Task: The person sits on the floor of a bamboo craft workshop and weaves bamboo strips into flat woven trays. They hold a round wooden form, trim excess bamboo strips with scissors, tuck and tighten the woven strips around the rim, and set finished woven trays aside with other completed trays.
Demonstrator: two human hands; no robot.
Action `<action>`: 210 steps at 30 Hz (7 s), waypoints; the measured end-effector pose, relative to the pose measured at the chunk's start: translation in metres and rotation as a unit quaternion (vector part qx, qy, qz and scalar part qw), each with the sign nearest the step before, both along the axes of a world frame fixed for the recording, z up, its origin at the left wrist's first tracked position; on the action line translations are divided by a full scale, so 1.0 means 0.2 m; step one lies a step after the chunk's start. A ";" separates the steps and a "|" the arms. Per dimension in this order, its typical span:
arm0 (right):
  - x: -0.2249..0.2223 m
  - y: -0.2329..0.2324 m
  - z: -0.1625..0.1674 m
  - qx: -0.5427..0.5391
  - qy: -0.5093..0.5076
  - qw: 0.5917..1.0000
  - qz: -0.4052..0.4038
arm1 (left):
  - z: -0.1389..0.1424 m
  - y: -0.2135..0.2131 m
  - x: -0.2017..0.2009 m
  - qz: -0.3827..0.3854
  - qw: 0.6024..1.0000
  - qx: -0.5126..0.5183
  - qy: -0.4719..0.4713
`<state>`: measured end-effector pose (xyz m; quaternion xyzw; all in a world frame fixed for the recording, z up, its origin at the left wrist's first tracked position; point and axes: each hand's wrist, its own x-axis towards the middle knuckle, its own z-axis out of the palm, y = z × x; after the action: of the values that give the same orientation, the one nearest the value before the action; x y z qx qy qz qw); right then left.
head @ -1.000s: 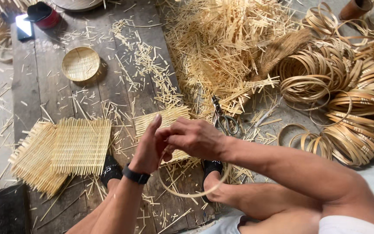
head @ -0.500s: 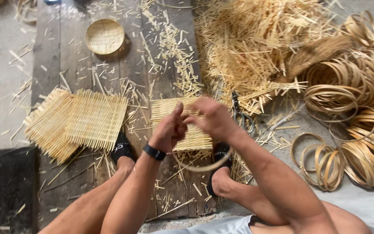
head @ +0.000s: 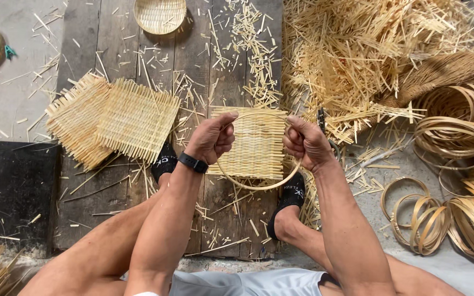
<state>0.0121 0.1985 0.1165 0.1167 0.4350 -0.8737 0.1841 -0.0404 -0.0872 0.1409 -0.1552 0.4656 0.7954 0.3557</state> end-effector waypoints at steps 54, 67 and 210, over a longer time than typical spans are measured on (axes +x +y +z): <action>-0.02 -0.04 -0.83 0.579 -0.085 0.811 0.021 | -1.07 -0.12 0.05 0.034 0.875 -0.467 0.121; 0.06 -0.58 -0.39 0.710 0.274 0.536 0.366 | -0.85 0.10 -0.20 -0.137 0.648 -0.558 0.500; 0.14 0.46 -1.04 0.830 0.190 0.442 0.283 | -0.66 0.43 0.31 -0.231 0.715 -0.592 0.292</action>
<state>0.0397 0.2908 -0.0923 -0.0842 0.9853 0.0052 0.1488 0.0215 -0.0018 0.0080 0.0184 0.9435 0.2560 0.2097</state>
